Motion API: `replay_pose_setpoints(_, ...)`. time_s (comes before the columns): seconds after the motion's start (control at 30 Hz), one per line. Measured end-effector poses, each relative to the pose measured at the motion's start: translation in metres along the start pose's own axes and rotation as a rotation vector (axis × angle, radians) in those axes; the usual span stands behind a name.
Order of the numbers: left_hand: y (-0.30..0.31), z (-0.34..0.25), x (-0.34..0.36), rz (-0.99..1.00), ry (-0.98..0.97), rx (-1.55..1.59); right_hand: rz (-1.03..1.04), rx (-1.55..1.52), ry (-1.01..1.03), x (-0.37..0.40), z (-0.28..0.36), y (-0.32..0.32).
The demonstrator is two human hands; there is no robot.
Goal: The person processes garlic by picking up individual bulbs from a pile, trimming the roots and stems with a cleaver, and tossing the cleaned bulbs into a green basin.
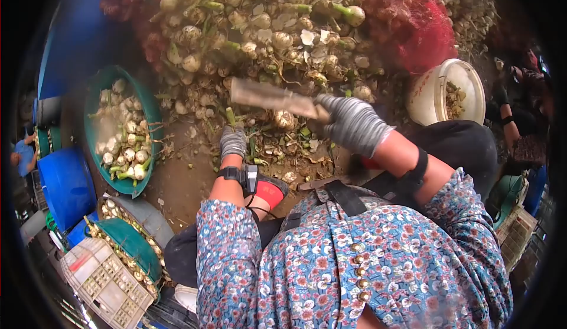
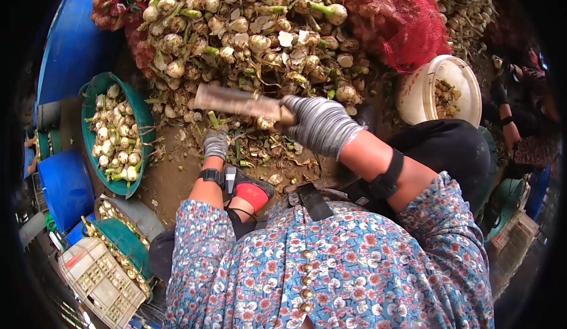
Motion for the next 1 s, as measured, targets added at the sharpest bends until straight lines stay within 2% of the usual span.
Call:
replay_pose_setpoints(0.03,-0.001,0.000,-0.010,0.018,-0.070,0.021,0.016,0.119,0.040,-0.001,0.002,-0.002)
replay_pose_setpoints(0.07,-0.007,-0.002,-0.016,0.039,-0.277,-0.236,0.120,0.227,0.014,-0.003,0.005,-0.003)
replay_pose_setpoints(0.13,0.008,-0.044,0.020,0.111,-0.583,-0.622,0.141,0.251,0.061,-0.005,0.006,-0.008)
replay_pose_setpoints(0.17,0.016,-0.061,0.040,0.114,-0.669,-0.724,0.141,0.269,0.079,-0.004,0.010,-0.007)
replay_pose_setpoints(0.27,0.030,-0.092,0.094,0.071,-0.787,-0.782,0.115,0.262,0.116,0.000,0.011,-0.005)
replay_pose_setpoints(0.37,0.037,-0.102,0.122,-0.112,-1.040,-0.649,0.093,0.229,0.067,0.003,0.003,-0.004)
replay_pose_setpoints(0.4,0.041,-0.107,0.126,-0.039,-0.966,-0.914,0.135,0.247,0.041,0.006,-0.003,0.001)
replay_pose_setpoints(0.43,0.067,-0.119,0.159,0.007,-0.926,-0.828,0.085,0.200,0.010,0.000,-0.023,-0.005)
replay_pose_setpoints(0.5,0.083,-0.128,0.191,0.078,-0.560,0.063,0.147,0.156,-0.158,-0.003,-0.046,0.003)
replay_pose_setpoints(0.53,0.088,-0.130,0.197,0.075,-0.579,0.077,0.200,0.206,-0.185,-0.003,-0.042,0.010)
replay_pose_setpoints(0.67,0.094,-0.155,0.216,0.068,-0.618,-0.297,-0.034,-0.275,0.085,0.017,0.003,-0.002)
replay_pose_setpoints(0.7,0.090,-0.156,0.217,0.068,-0.704,-0.291,-0.069,-0.358,0.159,0.020,0.013,-0.006)
replay_pose_setpoints(0.77,0.078,-0.159,0.216,0.228,-0.806,0.100,-0.057,-0.476,0.240,0.016,0.020,-0.009)
replay_pose_setpoints(0.8,0.097,-0.173,0.248,0.225,-0.828,0.101,-0.069,-0.408,0.276,0.012,0.020,-0.002)
replay_pose_setpoints(0.83,0.093,-0.168,0.244,0.274,-0.913,0.270,-0.080,-0.337,0.316,0.010,0.021,0.004)
replay_pose_setpoints(0.87,0.088,-0.158,0.233,0.320,-0.993,0.442,-0.097,-0.355,0.170,0.009,0.020,0.007)
replay_pose_setpoints(0.9,0.088,-0.148,0.221,0.365,-1.072,0.613,-0.043,-0.654,0.139,0.006,0.013,0.004)
replay_pose_setpoints(0.93,0.092,-0.148,0.224,0.403,-1.051,0.669,-0.013,-0.955,0.094,0.003,0.007,0.001)
replay_pose_setpoints(0.97,0.099,-0.150,0.230,0.439,-1.029,0.725,0.117,-1.243,-0.041,0.013,0.012,0.005)
replay_pose_setpoints(1.0,0.100,-0.157,0.239,0.323,-1.025,0.672,0.045,-1.313,-0.053,0.015,0.017,0.003)
Point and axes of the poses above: each hand's wrist, its own x-axis away from the middle knuckle, its own y-axis out of the back of the hand, z = x × y, the point moved 1 cm from there along -x, towards the middle knuckle, and after that the axes turned 8 degrees about z, right-handed, at the moved point
